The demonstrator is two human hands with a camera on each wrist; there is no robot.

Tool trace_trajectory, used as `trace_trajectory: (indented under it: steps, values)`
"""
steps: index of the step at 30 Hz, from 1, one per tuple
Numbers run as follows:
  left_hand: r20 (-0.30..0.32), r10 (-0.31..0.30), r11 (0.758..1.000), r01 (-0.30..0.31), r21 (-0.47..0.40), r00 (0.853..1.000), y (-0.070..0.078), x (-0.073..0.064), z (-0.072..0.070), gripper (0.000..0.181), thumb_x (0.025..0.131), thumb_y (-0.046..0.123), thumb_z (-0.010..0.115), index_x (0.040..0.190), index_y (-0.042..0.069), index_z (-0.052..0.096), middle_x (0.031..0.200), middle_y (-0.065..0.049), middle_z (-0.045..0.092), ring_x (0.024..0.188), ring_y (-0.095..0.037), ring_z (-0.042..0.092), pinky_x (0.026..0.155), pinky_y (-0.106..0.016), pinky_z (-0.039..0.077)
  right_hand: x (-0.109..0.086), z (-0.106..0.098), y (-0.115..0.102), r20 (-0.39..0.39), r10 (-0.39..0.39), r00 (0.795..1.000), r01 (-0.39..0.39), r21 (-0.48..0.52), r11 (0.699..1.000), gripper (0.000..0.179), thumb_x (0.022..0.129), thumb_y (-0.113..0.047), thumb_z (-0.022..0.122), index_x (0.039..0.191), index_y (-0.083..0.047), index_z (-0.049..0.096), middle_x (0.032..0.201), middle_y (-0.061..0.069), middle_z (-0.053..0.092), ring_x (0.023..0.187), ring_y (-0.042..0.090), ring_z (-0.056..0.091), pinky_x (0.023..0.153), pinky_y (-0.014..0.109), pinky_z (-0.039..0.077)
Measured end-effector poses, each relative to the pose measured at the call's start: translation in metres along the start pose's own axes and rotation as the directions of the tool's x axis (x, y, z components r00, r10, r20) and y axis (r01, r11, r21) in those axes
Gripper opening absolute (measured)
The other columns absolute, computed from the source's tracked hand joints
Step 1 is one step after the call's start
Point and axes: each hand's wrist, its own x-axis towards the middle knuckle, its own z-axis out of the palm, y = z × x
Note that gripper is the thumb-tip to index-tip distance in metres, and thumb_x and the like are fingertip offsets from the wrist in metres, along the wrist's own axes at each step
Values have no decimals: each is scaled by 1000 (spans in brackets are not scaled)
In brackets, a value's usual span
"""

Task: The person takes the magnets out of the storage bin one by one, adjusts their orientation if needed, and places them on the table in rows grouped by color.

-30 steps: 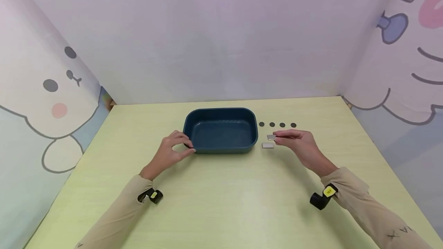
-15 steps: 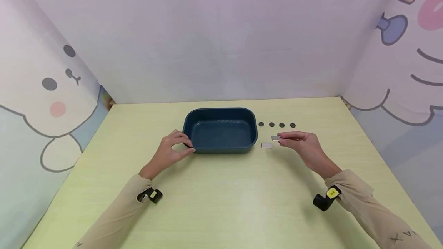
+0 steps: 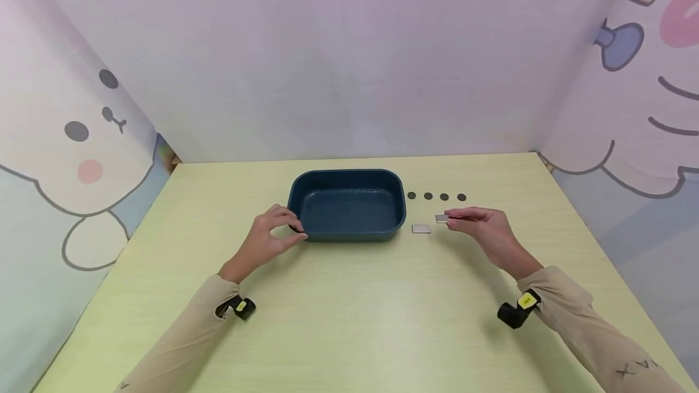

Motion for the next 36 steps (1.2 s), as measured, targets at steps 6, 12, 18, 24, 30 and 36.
trace_trajectory:
  steps: [6,12,18,24,30,36]
  values:
    - [7,-15,1000,15,-5,1000,0,0,0,11,75,19,82,79,20,71,87,8,62,88,-13,52,77,-31,44,1,-5,3,-64,7,998,-13,-98,995,25,83,3,69,107,5,69,101,2,71,89,12,68,81,26,51]
    - [2,-9,1000,9,0,1000,1,0,-1,11,75,17,82,80,19,71,87,7,62,87,-14,52,76,-32,44,3,-13,4,-81,2,997,-16,-175,984,26,82,1,71,107,4,69,99,0,72,89,9,67,78,23,51]
    - [4,-16,1000,16,-2,1000,1,0,-1,12,74,17,82,80,19,71,87,7,62,88,-14,52,77,-31,44,4,-21,7,-124,-11,992,-37,-384,923,34,81,-12,75,112,1,68,99,-6,71,88,4,66,75,19,51]
    - [2,-9,1000,9,-9,1000,0,0,-1,12,74,17,82,79,19,71,87,7,62,87,-14,52,77,-32,44,6,-29,10,-127,-24,992,-37,-461,887,36,82,-14,75,113,3,67,99,-7,71,89,3,65,74,19,51]
    - [2,-3,1000,3,-9,1000,0,1,0,12,74,17,82,80,18,71,87,7,62,87,-14,52,77,-32,44,7,-35,14,-127,-59,990,-18,-533,846,37,81,-17,76,110,4,68,96,-7,72,90,-2,62,73,13,47]
    - [11,-23,1000,23,-3,1000,1,1,-1,11,75,18,81,80,19,71,87,8,62,88,-13,51,79,-33,44,8,-38,16,-113,-79,991,-2,-584,812,38,81,-19,76,110,5,67,95,-6,72,91,-5,61,74,11,44]
